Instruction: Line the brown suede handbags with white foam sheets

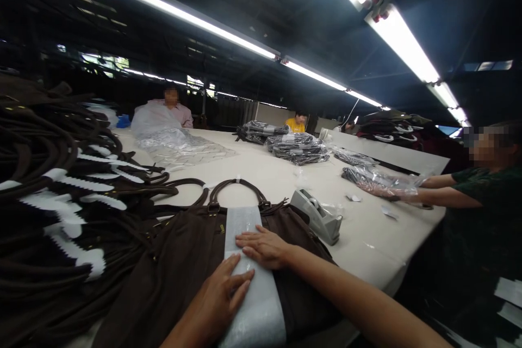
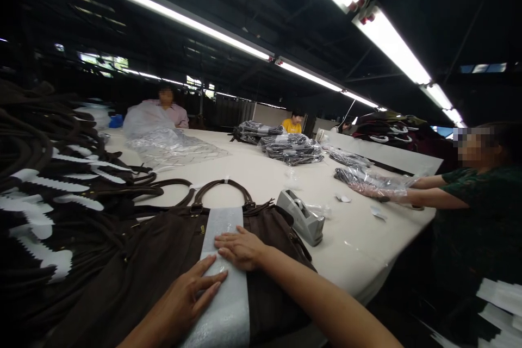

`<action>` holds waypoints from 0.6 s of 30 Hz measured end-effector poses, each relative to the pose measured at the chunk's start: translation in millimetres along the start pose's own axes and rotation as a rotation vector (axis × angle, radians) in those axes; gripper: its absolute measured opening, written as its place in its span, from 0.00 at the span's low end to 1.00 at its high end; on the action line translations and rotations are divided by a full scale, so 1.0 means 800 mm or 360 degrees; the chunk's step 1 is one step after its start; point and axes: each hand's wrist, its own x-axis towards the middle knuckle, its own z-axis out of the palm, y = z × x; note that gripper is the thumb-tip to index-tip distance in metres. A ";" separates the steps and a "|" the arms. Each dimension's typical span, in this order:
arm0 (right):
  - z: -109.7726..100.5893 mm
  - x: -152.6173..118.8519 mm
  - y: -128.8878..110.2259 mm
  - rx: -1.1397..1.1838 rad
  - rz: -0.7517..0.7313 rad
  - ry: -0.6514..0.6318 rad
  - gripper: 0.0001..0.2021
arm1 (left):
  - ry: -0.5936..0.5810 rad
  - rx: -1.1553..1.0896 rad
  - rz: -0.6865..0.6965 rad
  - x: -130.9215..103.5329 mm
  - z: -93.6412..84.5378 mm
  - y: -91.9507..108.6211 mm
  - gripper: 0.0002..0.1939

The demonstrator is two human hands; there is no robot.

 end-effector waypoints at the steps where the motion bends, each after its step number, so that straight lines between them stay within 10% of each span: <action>1: 0.000 0.003 0.004 0.0014 -0.0003 -0.0011 0.23 | 0.0002 0.0003 -0.0005 0.000 0.001 -0.001 0.18; 12: -0.045 0.064 0.027 0.0024 0.0520 0.0304 0.24 | -0.0138 -0.0081 -0.0086 0.003 -0.004 0.000 0.21; 18: -0.061 0.004 -0.032 0.0123 0.0286 0.0447 0.19 | -0.0141 -0.0089 -0.0082 0.004 -0.010 0.003 0.23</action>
